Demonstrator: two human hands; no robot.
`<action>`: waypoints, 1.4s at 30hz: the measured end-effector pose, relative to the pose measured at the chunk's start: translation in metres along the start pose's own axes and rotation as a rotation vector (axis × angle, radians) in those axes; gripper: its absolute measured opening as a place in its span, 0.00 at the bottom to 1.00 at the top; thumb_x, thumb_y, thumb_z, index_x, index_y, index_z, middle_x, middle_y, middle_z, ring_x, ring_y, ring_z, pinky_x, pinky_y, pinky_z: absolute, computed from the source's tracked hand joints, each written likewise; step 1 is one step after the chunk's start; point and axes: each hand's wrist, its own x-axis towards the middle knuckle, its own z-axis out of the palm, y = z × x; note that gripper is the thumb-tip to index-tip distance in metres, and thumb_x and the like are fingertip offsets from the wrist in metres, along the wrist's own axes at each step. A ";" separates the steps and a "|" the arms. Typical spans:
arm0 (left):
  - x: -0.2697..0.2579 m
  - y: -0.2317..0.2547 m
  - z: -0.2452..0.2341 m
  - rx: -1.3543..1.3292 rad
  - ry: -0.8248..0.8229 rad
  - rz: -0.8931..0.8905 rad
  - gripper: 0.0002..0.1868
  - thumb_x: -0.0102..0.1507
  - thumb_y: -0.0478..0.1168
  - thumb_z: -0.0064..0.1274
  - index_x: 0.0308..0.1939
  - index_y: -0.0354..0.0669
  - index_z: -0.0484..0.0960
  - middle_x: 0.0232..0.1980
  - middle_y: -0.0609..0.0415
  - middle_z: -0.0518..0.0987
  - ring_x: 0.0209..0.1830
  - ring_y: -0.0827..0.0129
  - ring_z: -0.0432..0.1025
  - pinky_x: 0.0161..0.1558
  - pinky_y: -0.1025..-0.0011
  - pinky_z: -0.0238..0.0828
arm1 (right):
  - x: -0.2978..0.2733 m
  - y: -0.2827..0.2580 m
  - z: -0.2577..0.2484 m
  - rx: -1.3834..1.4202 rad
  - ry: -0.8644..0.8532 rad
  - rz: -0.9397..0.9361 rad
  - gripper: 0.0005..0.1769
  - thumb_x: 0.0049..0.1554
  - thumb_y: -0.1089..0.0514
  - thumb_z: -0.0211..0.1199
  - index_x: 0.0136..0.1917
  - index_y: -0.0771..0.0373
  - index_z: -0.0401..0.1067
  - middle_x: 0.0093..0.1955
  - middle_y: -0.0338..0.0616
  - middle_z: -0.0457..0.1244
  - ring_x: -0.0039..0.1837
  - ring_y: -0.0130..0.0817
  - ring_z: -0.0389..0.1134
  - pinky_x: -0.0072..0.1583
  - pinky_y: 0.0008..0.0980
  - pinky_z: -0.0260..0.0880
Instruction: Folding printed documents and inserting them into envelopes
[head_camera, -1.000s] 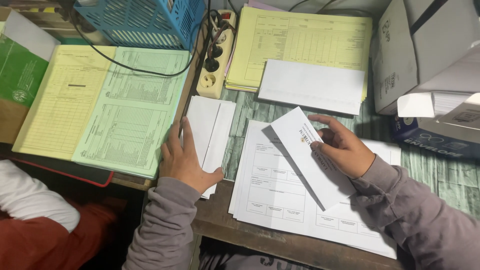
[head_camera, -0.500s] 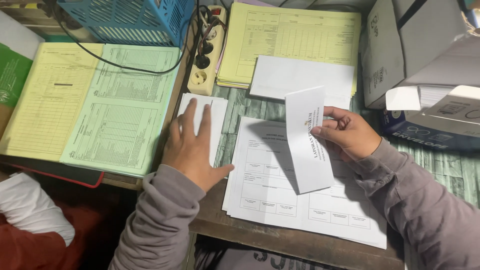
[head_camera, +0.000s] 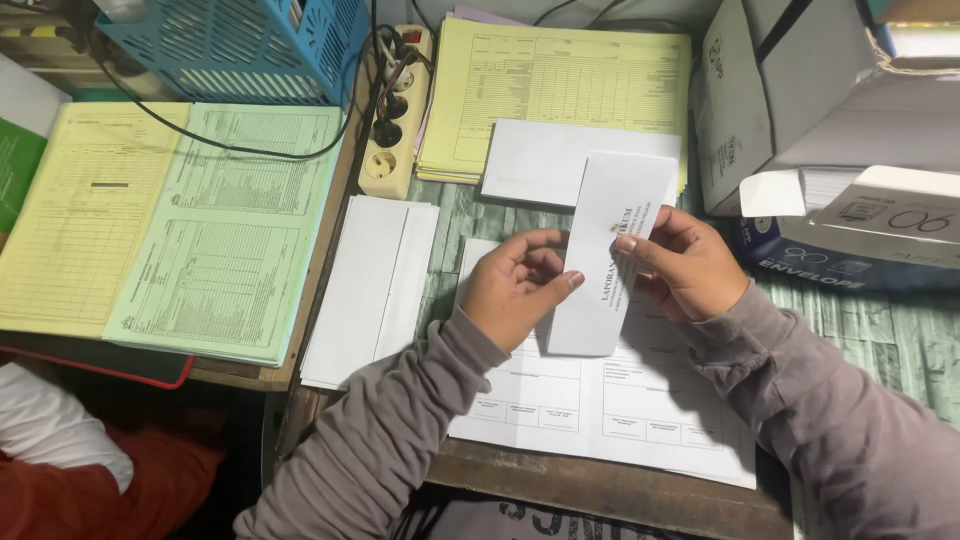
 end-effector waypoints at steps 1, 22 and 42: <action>0.000 0.001 0.001 -0.030 -0.003 -0.024 0.25 0.52 0.39 0.60 0.50 0.36 0.71 0.32 0.54 0.73 0.31 0.75 0.71 0.31 0.81 0.75 | 0.005 0.011 -0.008 0.012 -0.010 -0.011 0.07 0.48 0.65 0.64 0.37 0.66 0.65 0.30 0.42 0.58 0.31 0.26 0.61 0.34 0.28 0.71; 0.010 -0.007 -0.001 -0.229 0.040 -0.172 0.16 0.54 0.38 0.59 0.40 0.33 0.73 0.30 0.49 0.79 0.28 0.76 0.74 0.29 0.85 0.75 | 0.008 0.022 -0.004 0.310 -0.405 0.010 0.25 0.46 0.56 0.54 0.56 0.68 0.60 0.40 0.54 0.62 0.40 0.43 0.68 0.43 0.45 0.72; 0.005 0.004 0.001 -0.020 0.078 0.029 0.11 0.57 0.39 0.54 0.34 0.35 0.69 0.30 0.49 0.67 0.28 0.68 0.72 0.24 0.76 0.76 | 0.021 0.046 -0.021 0.324 -0.600 0.039 0.12 0.48 0.58 0.59 0.36 0.70 0.62 0.30 0.48 0.58 0.34 0.34 0.65 0.37 0.27 0.68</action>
